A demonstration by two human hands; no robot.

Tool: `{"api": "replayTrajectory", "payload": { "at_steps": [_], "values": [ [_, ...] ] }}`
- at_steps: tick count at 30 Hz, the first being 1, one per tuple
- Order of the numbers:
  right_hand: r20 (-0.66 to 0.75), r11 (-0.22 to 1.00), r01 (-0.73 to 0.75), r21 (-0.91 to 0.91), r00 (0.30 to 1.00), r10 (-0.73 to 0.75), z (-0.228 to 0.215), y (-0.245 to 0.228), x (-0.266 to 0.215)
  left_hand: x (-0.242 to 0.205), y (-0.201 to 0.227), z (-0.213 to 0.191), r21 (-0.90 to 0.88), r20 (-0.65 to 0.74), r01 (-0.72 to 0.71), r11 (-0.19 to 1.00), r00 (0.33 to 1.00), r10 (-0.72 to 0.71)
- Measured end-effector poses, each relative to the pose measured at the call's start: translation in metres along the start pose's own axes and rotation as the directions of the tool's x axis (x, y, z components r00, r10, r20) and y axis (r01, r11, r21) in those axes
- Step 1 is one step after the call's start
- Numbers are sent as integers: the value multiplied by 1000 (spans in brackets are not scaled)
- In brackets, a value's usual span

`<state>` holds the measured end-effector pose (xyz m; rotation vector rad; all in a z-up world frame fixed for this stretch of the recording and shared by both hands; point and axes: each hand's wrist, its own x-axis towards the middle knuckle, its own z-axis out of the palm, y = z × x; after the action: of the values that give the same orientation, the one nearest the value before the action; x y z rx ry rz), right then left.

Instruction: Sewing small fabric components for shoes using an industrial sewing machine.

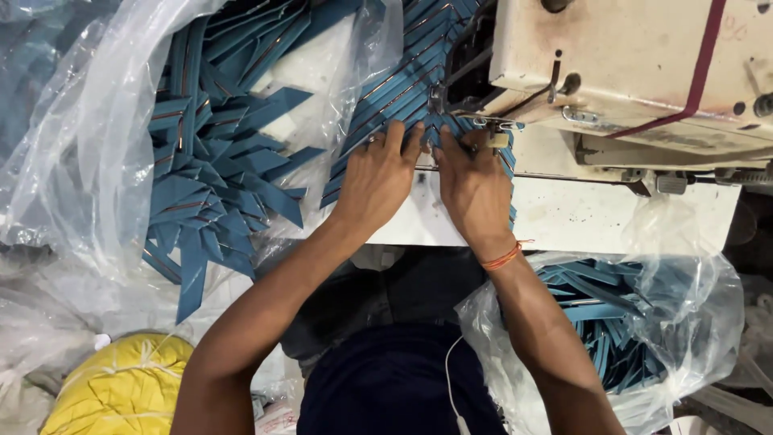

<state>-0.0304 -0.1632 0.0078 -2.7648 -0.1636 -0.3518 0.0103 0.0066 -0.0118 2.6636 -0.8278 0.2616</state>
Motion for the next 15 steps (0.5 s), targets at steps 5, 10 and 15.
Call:
{"api": "replayTrajectory", "payload": {
  "at_steps": [5, 10, 15],
  "values": [
    [29, 999, 30, -22, 999, -29, 1, 6, 6, 3, 0, 6, -16, 18, -2, 1000, 1000, 3],
    [27, 997, 81, -12, 996, -81, 6, 13, 9, 8, -1, 8, 2, 30, -12, 1000, 999, 12],
    [-18, 993, 113, -17, 993, -113, 6, 14, 13, 12, -4, 15, -54, 12, 15, 998, 1000, -14]
  ]
}}
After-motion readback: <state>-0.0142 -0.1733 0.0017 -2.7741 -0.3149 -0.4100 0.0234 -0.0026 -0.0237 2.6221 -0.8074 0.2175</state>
